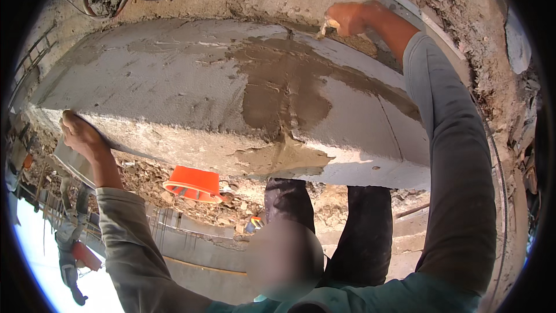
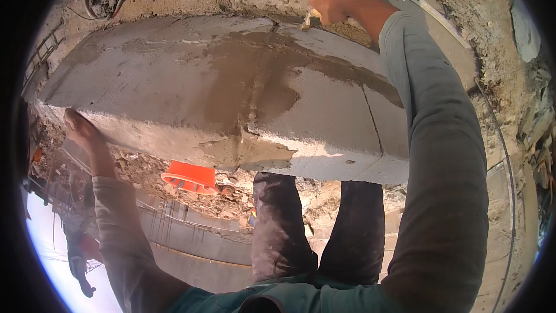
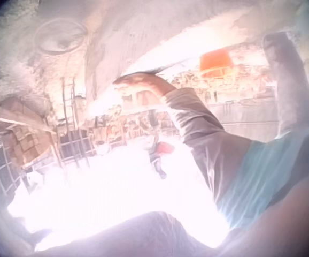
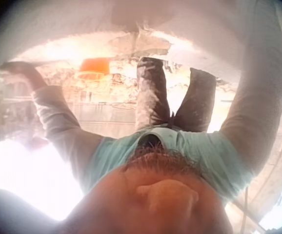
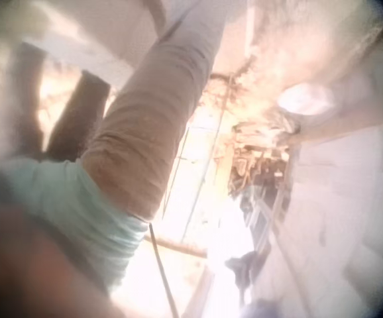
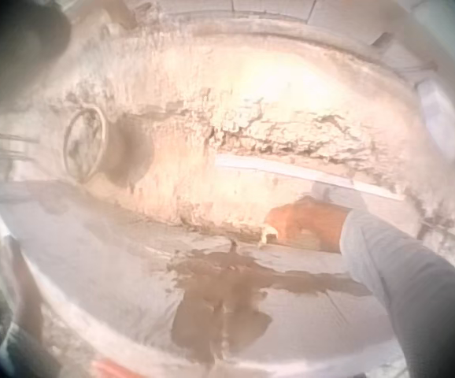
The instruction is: The person applies cement mortar to a white block wall using a trowel. They scoop mortar from a bucket and spread it onto the wall surface, smoothing the application with the tool.
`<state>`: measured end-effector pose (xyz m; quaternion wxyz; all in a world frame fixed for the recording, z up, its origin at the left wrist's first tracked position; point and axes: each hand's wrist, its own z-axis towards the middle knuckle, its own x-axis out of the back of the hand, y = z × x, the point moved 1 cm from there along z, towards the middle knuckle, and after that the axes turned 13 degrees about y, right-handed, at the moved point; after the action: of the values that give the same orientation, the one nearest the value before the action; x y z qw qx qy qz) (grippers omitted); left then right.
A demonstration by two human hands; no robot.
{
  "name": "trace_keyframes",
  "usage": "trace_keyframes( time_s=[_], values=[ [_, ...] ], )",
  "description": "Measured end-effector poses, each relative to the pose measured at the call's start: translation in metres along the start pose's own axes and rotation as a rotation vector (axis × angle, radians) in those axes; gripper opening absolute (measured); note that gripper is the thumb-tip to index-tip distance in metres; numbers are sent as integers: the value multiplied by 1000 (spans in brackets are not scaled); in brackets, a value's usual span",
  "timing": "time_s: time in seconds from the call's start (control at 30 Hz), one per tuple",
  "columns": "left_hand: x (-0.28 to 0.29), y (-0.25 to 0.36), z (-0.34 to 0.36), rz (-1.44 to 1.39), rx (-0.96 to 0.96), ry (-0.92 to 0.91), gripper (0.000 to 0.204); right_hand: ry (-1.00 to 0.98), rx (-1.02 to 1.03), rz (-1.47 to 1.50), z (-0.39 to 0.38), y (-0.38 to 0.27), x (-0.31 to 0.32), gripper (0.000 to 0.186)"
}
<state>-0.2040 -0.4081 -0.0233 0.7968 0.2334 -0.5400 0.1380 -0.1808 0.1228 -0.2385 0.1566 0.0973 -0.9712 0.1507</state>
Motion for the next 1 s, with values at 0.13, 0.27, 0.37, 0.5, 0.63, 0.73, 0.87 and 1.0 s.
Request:
trace_keyframes(
  time_s=[0.13, 0.27, 0.37, 0.5, 0.63, 0.73, 0.87, 1.0],
  values=[
    [15, 24, -10, 38, -84, 69, 50, 325, 348, 215, -28, 65, -9, 62],
    [8, 26, -15, 62, -4, 61, 50, 452, 137, 401, -26, 77, -52, 61],
    [8, 15, -8, 45, 49, -11, 52, 584, 257, 289, 11, 82, -87, 60],
    [8, -2, 1, -2, 73, -11, 56, 379, 153, 218, 23, 48, -77, 55],
    [4, 9, -5, -20, 169, 33, 59, 431, 235, 283, 27, 41, -76, 50],
    [5, 8, -7, 37, 108, 36, 61, 326, 147, 189, 8, 53, -78, 51],
    [12, -18, 26, 124, 84, -15, 64, 257, 100, -89, -25, 105, -118, 57],
    [6, -15, 13, 51, 88, -24, 64, 368, 234, 46, -71, 145, -142, 62]
  ],
)
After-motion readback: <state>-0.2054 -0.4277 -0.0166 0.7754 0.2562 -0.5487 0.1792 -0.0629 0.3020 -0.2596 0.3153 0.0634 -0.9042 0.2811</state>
